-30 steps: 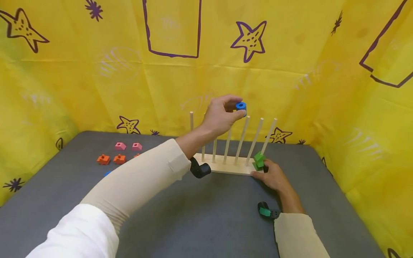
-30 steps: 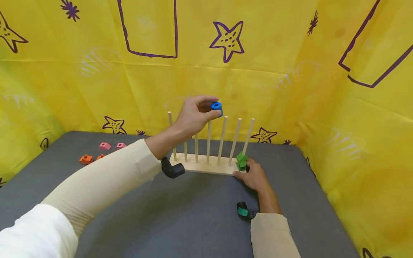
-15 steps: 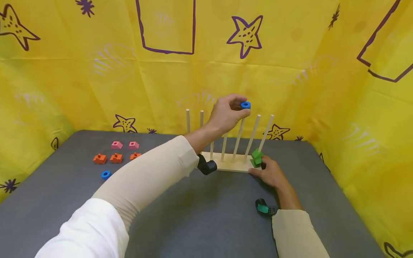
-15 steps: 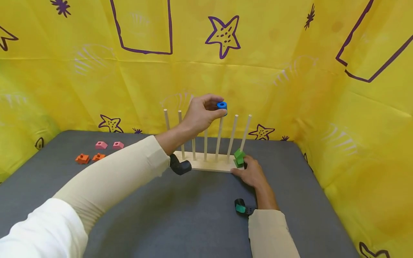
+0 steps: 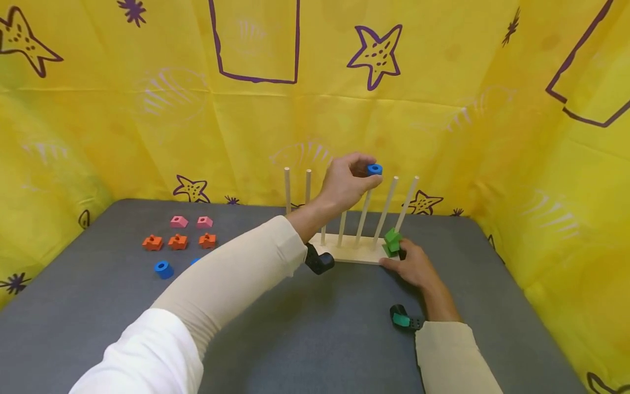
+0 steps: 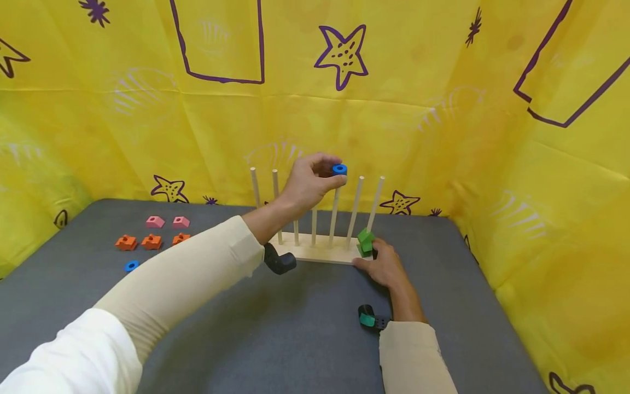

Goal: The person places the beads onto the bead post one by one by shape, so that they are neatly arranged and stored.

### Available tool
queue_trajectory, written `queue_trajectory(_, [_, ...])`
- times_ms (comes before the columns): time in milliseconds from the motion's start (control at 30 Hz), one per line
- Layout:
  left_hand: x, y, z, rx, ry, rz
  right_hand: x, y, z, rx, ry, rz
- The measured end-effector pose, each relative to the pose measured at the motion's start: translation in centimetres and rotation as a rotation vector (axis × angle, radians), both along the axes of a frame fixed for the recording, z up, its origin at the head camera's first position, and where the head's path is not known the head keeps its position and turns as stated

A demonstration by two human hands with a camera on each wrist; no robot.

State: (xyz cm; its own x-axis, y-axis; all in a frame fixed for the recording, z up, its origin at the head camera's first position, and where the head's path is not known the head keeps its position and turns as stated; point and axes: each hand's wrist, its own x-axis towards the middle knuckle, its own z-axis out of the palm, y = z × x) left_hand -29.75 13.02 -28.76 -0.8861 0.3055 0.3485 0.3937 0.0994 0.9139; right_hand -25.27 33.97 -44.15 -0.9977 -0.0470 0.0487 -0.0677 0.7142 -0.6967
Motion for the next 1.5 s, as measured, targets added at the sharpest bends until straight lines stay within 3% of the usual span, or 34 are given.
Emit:
queue_trajectory(367, [0.2,0.5,-1.3,0.015,-0.033,0.049,0.0,0.4,0.1,0.003,-0.006,-0.004])
queue_trajectory(867, [0.5,0.6,-4.0,0.06,-0.08,0.116,-0.2,0.3,0.1,0.016,0.001,0.001])
queue_trajectory(1133, [0.7,0.7,-5.8,0.073,-0.142,0.126,0.0,0.3,0.0,0.018,0.001,0.0])
queue_trajectory(1500, [0.7,0.4,-8.3,0.053,-0.152,0.136,0.0,0.0,0.2,0.014,-0.002,0.012])
